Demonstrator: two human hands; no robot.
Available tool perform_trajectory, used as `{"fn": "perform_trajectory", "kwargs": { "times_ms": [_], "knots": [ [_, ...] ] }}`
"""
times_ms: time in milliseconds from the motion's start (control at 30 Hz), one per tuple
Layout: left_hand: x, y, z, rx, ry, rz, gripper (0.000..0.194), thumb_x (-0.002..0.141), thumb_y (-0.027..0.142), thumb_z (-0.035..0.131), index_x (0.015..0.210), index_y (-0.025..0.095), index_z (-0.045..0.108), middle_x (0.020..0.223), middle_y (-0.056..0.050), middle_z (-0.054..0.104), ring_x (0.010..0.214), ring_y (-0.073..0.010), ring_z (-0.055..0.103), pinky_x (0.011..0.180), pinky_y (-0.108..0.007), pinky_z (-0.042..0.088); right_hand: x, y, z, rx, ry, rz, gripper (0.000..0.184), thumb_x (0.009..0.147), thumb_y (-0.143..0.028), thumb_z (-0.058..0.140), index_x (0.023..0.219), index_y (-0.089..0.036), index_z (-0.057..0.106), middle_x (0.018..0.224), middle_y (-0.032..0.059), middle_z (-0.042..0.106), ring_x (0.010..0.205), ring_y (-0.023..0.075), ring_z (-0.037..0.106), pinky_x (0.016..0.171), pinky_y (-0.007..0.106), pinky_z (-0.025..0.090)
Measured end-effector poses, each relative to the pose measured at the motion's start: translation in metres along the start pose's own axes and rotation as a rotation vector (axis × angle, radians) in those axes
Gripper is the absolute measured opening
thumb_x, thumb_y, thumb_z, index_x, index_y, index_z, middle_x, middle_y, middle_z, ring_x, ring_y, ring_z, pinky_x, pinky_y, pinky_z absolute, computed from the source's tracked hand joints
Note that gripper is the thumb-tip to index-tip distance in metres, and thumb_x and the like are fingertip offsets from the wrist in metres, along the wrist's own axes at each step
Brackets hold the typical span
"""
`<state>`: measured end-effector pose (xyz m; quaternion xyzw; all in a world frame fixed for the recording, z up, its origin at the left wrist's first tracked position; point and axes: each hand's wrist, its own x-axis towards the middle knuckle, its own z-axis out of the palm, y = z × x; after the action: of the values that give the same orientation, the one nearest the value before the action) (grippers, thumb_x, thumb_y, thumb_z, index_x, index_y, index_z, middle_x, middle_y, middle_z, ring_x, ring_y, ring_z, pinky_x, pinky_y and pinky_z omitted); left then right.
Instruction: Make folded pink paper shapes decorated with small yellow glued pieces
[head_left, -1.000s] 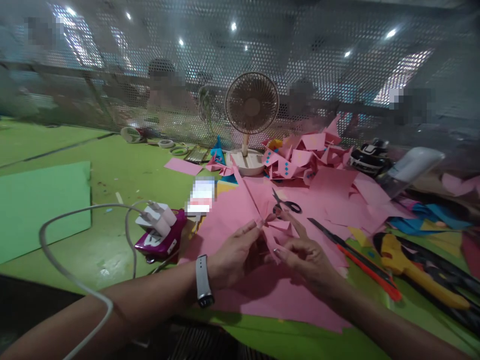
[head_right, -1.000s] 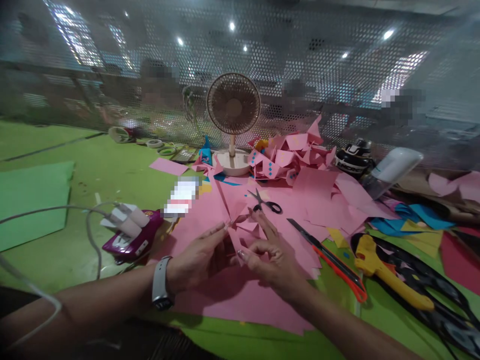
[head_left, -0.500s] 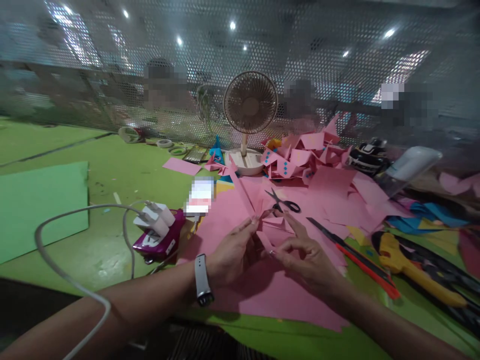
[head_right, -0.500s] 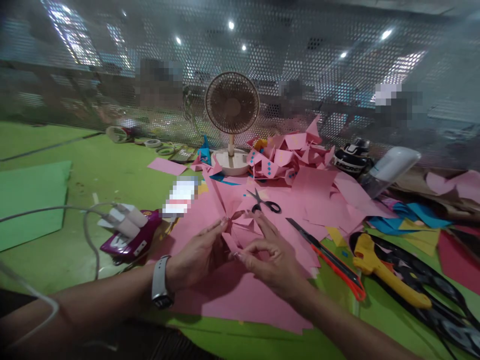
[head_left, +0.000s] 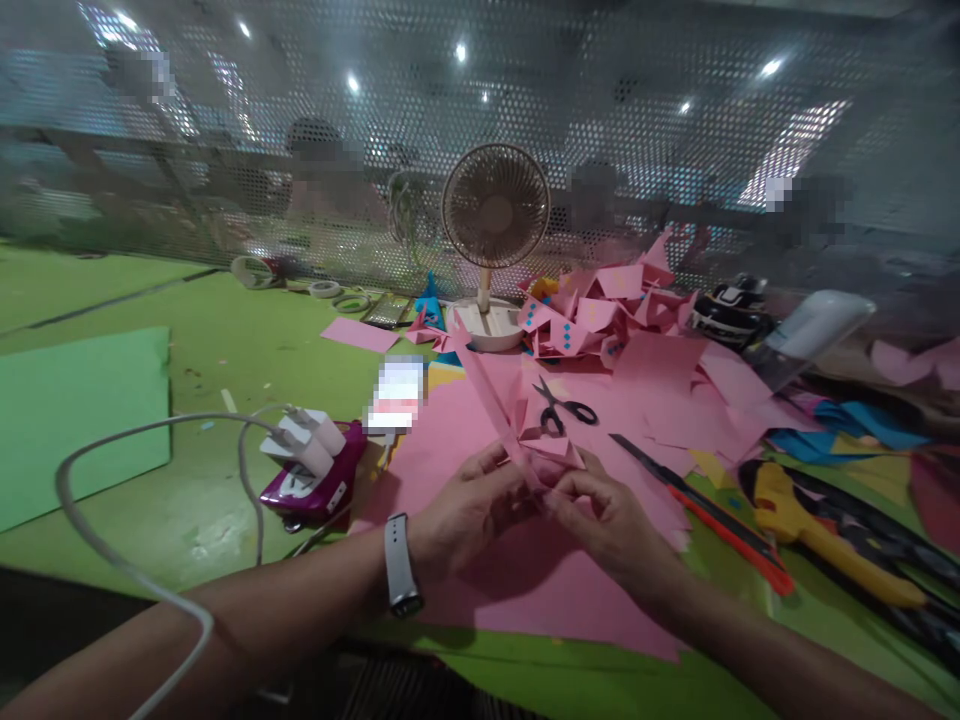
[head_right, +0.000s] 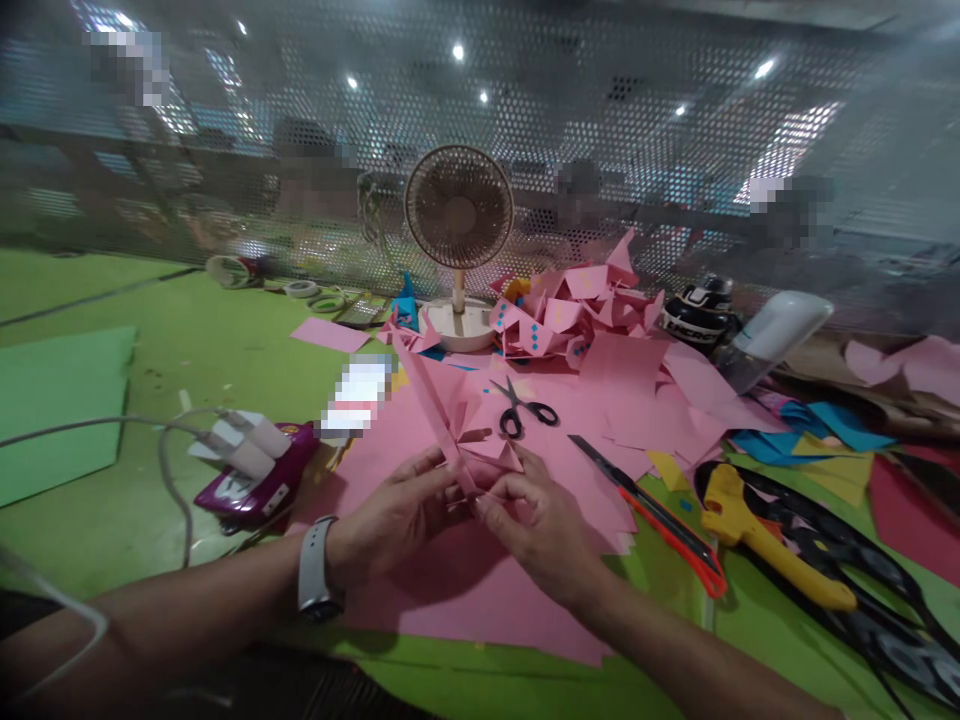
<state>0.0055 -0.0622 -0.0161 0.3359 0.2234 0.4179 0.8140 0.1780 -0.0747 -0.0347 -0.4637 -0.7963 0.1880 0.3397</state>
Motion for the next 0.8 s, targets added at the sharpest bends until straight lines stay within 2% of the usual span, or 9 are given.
{"fn": "perform_trajectory", "kwargs": {
  "times_ms": [100, 233, 400, 800],
  "knots": [
    [-0.001, 0.000, 0.001, 0.053, -0.063, 0.028, 0.030, 0.079, 0.015, 0.060, 0.109, 0.016, 0.057, 0.105, -0.010, 0.062, 0.094, -0.0175, 0.058, 0.086, -0.032, 0.041, 0.001, -0.006, -0.002, 0.212, -0.073, 0.187, 0.025, 0.084, -0.039, 0.049, 0.072, -0.021, 0.060, 0.080, 0.0021, 0.063, 0.076, 0.0171, 0.059, 0.066, 0.031, 0.049],
    [0.000, -0.002, -0.001, 0.077, -0.071, 0.041, 0.030, 0.080, 0.016, 0.058, 0.111, 0.017, 0.055, 0.100, -0.009, 0.063, 0.092, -0.0180, 0.059, 0.087, -0.035, 0.041, 0.003, -0.016, -0.005, 0.374, -0.109, 0.288, 0.024, 0.084, -0.037, 0.050, 0.071, -0.019, 0.059, 0.073, -0.0004, 0.061, 0.071, 0.0139, 0.055, 0.065, 0.026, 0.045],
    [0.002, -0.004, -0.003, 0.127, -0.085, 0.045, 0.023, 0.083, 0.019, 0.055, 0.105, 0.015, 0.057, 0.099, -0.009, 0.062, 0.089, -0.0169, 0.059, 0.087, -0.036, 0.041, 0.004, -0.019, -0.006, 0.402, -0.107, 0.304, 0.022, 0.083, -0.034, 0.052, 0.071, -0.018, 0.060, 0.074, 0.0003, 0.060, 0.073, 0.0135, 0.054, 0.066, 0.025, 0.042],
    [0.002, -0.004, -0.004, 0.129, -0.084, 0.040, 0.020, 0.083, 0.021, 0.056, 0.102, 0.015, 0.058, 0.101, -0.009, 0.062, 0.087, -0.0145, 0.058, 0.085, -0.032, 0.042, 0.005, -0.019, -0.007, 0.413, -0.095, 0.290, 0.022, 0.083, -0.034, 0.052, 0.070, -0.019, 0.060, 0.073, 0.0008, 0.062, 0.074, 0.0145, 0.054, 0.068, 0.026, 0.042]
  ]
}}
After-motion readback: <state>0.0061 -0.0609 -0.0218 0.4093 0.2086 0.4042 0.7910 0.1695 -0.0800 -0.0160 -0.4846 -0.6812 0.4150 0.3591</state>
